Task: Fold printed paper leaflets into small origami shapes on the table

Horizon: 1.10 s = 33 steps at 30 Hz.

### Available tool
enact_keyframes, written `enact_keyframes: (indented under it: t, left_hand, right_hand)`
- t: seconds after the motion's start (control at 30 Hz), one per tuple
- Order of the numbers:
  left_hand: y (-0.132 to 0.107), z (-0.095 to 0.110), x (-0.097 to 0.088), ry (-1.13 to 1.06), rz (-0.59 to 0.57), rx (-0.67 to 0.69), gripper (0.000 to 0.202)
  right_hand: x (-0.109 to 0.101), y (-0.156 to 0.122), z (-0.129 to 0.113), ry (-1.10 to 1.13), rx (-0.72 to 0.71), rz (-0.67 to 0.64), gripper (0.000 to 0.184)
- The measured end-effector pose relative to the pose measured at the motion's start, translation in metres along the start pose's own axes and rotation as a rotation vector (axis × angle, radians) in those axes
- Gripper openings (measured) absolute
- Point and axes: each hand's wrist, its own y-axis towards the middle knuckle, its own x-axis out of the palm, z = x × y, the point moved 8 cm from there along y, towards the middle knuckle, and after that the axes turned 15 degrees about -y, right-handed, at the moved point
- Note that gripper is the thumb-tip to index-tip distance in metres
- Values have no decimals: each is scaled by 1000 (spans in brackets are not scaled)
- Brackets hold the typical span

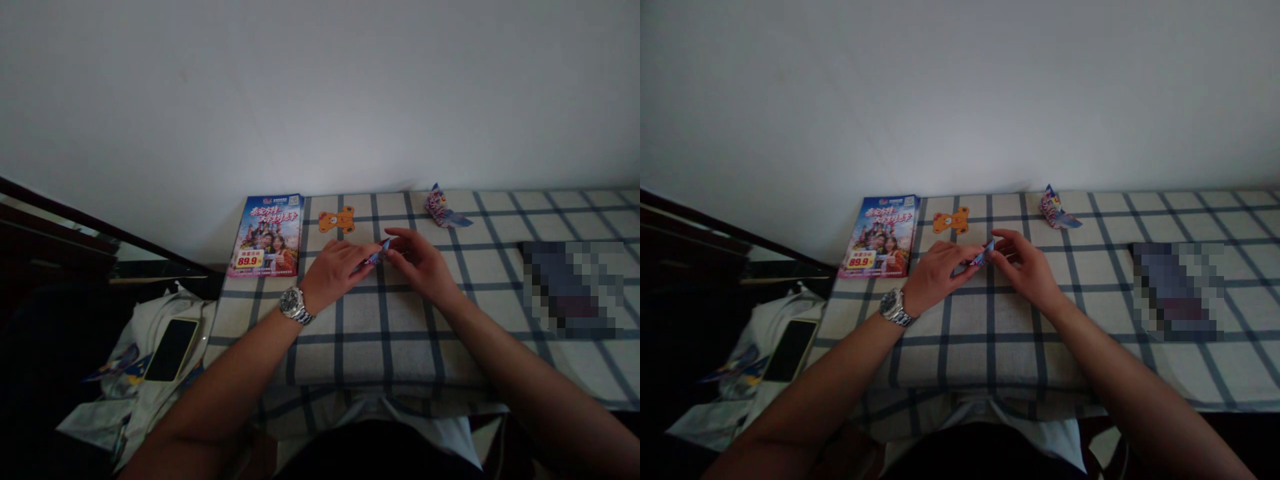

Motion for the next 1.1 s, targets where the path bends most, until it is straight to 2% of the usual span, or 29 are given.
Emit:
enact_keyframes:
  t: [0.13,0.23,0.43,0.53,0.67,0.8,0.97,1.1]
  left_hand:
    - [0,-1,4,6,-48,3,25]
    - [0,-2,2,-32,-42,-20,26]
    - [-1,-11,-23,-111,179,-63,38]
    - [-3,-19,-29,-125,226,-102,41]
    - [-4,-25,-25,-180,193,-128,42]
    - [-7,-31,-19,-275,180,-190,38]
    - [-10,-40,-14,-450,213,-291,23]
    - [-11,-45,-16,-477,260,-336,19]
  right_hand:
    - [-3,0,-3,-108,-65,27,28]
    - [-2,1,4,-66,-38,29,27]
    - [-1,2,15,34,3,18,30]
    - [-3,4,17,123,27,21,28]
    - [-8,6,23,195,51,58,28]
    - [-13,7,30,172,46,112,25]
    - [-14,6,30,101,-1,87,22]
    - [-12,5,30,40,-2,54,24]
